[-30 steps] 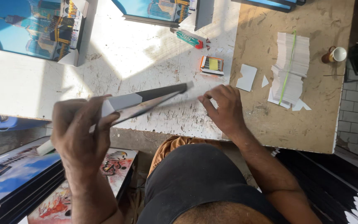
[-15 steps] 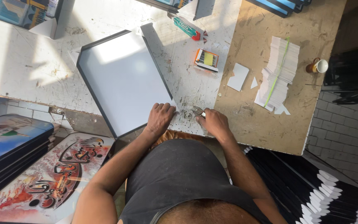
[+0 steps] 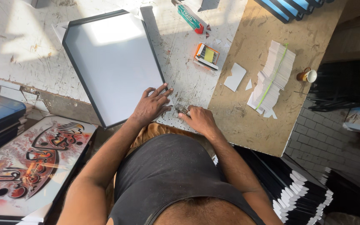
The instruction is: The person assembles picture frames by placing printed images into black frames and securing them with white backing paper. The person uses a utility knife to trim excess paper and stacks completed frames on the table.
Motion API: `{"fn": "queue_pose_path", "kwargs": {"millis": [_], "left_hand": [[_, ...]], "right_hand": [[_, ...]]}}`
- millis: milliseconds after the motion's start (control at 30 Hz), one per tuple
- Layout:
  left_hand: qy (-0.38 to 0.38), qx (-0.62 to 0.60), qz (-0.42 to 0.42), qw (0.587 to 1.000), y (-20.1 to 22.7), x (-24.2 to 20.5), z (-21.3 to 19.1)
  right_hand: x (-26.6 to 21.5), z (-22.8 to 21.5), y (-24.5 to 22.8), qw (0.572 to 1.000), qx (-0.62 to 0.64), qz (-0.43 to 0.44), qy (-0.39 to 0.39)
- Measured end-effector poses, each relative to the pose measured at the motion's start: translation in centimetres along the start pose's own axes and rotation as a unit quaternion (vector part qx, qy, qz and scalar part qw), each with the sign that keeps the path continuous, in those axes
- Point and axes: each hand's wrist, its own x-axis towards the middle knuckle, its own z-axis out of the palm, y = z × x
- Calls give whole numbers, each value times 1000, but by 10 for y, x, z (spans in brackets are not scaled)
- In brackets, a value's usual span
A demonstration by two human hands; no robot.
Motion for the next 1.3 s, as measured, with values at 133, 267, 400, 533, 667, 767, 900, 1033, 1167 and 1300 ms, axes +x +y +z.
{"fn": "queue_pose_path", "kwargs": {"millis": [133, 267, 400, 533, 667, 767, 900, 1033, 1167, 1300], "left_hand": [[-3, -18, -12, 1000, -3, -1, 5], [-4, -7, -13, 1000, -4, -2, 7], [10, -18, -13, 1000, -3, -2, 7], [4, -17, -14, 1000, -4, -1, 7], [5, -25, -21, 999, -3, -2, 7], [-10, -22, -25, 999, -3, -2, 7], [-3, -14, -22, 1000, -3, 0, 8], [-16, -14, -30, 999, -3, -3, 9], [-3, -12, -26, 1000, -3, -1, 10], [-5, -22, -28, 999, -4, -2, 11]], "right_hand": [[4, 1, -14, 999, 23, -22, 18], [10, 3, -22, 999, 23, -22, 9], [12, 3, -18, 999, 33, -26, 3], [15, 7, -17, 998, 42, -36, 21], [17, 12, -13, 997, 54, -51, 24], [18, 18, -9, 995, 62, -64, 47], [21, 28, -6, 989, 70, -79, 101], [23, 35, -8, 987, 81, -75, 115], [23, 33, -9, 985, 87, -80, 128], [22, 33, -10, 987, 86, -69, 119]]}}
